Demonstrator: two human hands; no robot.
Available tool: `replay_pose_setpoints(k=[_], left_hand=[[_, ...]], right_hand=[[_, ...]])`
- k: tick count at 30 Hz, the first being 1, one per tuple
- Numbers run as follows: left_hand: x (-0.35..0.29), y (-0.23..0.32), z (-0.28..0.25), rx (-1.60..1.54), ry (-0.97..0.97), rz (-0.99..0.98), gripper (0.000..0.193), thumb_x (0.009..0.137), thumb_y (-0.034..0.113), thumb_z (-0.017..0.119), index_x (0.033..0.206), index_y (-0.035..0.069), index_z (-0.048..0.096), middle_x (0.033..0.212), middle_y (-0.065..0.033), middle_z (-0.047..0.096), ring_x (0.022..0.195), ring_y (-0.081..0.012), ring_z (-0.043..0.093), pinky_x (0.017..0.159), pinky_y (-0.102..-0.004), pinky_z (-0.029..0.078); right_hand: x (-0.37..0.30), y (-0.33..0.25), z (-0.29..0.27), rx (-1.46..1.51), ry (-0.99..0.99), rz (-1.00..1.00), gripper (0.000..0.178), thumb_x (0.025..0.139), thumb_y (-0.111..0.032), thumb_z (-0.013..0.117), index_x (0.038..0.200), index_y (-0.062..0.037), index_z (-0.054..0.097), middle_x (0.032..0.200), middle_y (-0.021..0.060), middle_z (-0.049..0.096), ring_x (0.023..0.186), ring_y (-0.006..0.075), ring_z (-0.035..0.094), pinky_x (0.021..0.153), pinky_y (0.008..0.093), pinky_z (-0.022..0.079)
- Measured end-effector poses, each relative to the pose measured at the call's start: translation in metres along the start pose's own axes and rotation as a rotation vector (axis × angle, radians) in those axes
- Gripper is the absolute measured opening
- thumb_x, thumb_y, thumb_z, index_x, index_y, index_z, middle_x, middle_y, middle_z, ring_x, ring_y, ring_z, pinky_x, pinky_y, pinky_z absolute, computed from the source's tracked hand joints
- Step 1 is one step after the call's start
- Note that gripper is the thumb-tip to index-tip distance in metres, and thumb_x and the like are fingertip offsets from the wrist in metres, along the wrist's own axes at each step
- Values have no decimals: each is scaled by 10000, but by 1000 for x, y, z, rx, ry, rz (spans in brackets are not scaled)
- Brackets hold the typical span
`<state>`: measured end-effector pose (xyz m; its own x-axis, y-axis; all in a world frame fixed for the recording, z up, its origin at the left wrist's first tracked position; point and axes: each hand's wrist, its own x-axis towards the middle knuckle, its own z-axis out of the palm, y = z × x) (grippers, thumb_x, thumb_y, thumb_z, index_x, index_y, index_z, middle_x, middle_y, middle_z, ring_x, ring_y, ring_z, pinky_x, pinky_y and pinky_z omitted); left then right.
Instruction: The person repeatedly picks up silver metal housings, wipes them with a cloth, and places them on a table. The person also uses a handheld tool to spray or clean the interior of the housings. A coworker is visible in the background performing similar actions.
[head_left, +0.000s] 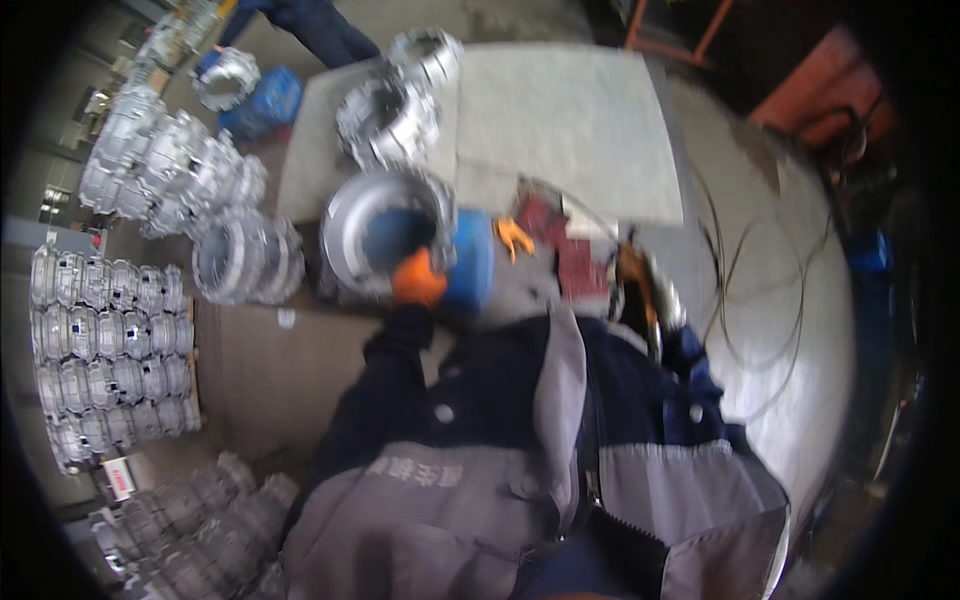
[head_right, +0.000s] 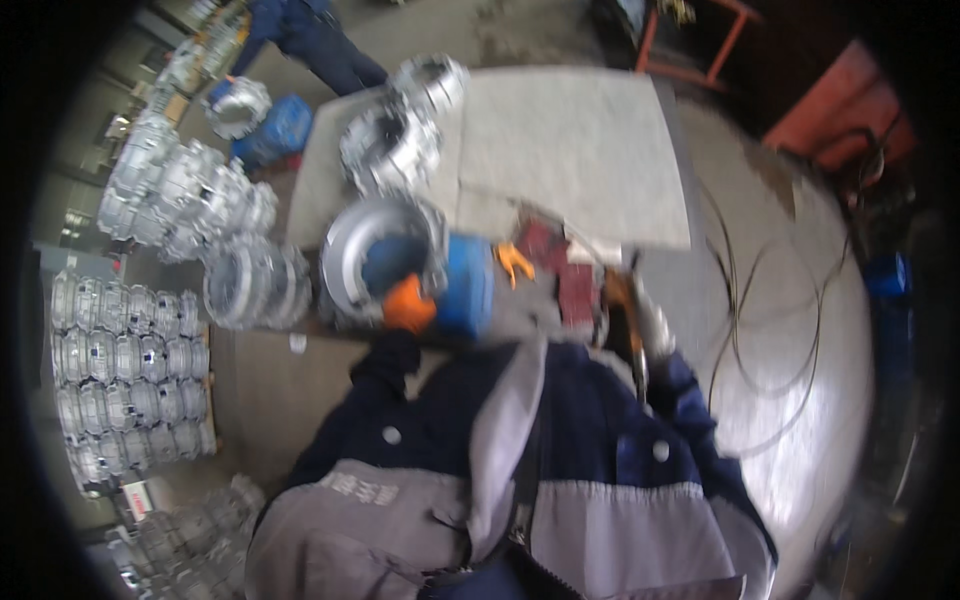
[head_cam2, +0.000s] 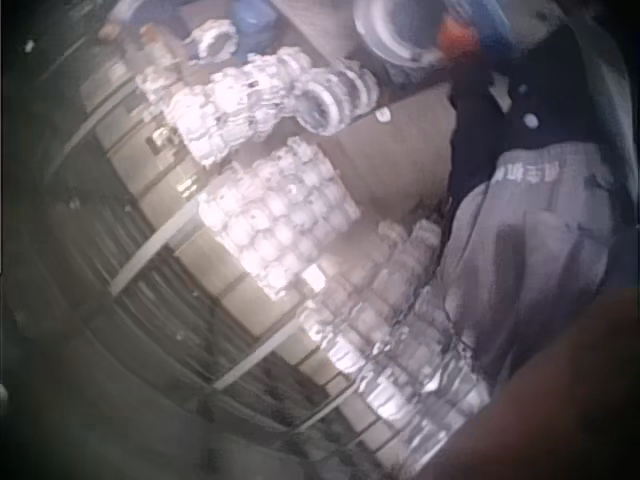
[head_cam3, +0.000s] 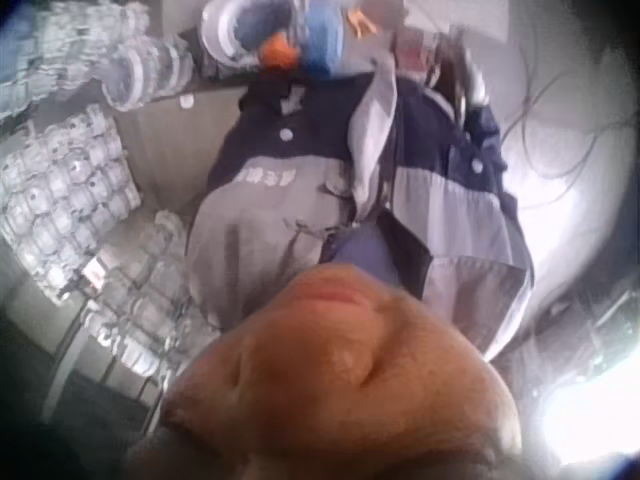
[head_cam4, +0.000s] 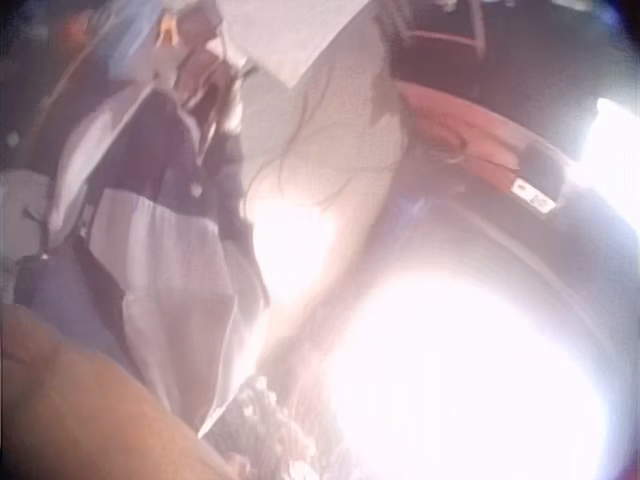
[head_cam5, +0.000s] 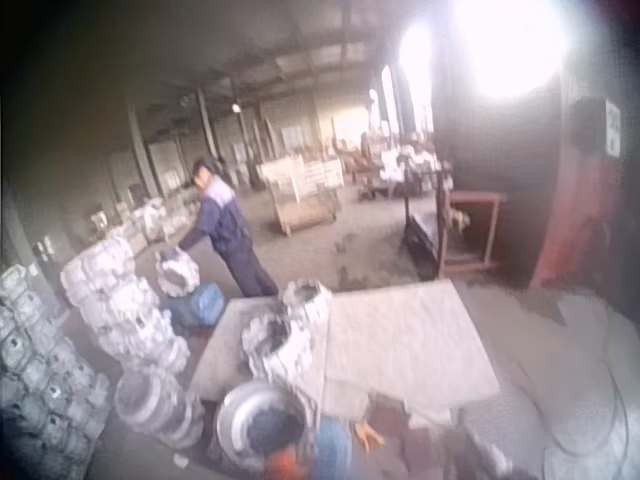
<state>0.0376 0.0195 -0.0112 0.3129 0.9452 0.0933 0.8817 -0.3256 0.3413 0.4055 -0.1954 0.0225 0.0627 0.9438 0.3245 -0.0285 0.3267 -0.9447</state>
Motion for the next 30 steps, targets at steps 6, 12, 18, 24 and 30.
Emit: replay_pose_setpoints(k=[6,12,18,24,30], left_hand=[[-9,-15,-54,229,-296,103,487,632,304,697,1020,58,535,945,-172,600,927,-347,568,790,-424,452],[-22,-27,-74,568,-603,107,516,669,326,669,1105,84,538,1106,-146,569,1066,-329,510,900,-397,418],[-17,-39,-56,581,-520,319,310,739,329,612,967,121,629,951,-109,619,908,-303,570,790,-402,447],[-18,-48,-46,571,-515,393,256,754,296,586,947,136,637,915,-71,634,865,-292,580,764,-410,447],[-21,-52,-43,569,-494,384,262,728,283,588,948,151,641,918,-60,637,867,-282,578,763,-412,434]], right_hand=[[4,-17,1,586,248,677,670,865,-516,508,1337,-65,357,1095,123,555,864,212,595,688,365,517],[-5,-17,11,605,243,942,528,853,-547,512,1000,-46,589,736,80,617,531,143,599,453,248,498],[-1,30,35,624,80,933,518,909,-533,402,1089,-76,567,756,68,634,506,114,570,456,225,469],[5,22,55,781,135,763,496,920,-510,407,1068,-74,592,790,44,621,633,88,564,551,201,448],[10,20,60,780,185,849,482,919,-494,424,1068,-67,591,772,76,638,567,114,581,515,229,473]])
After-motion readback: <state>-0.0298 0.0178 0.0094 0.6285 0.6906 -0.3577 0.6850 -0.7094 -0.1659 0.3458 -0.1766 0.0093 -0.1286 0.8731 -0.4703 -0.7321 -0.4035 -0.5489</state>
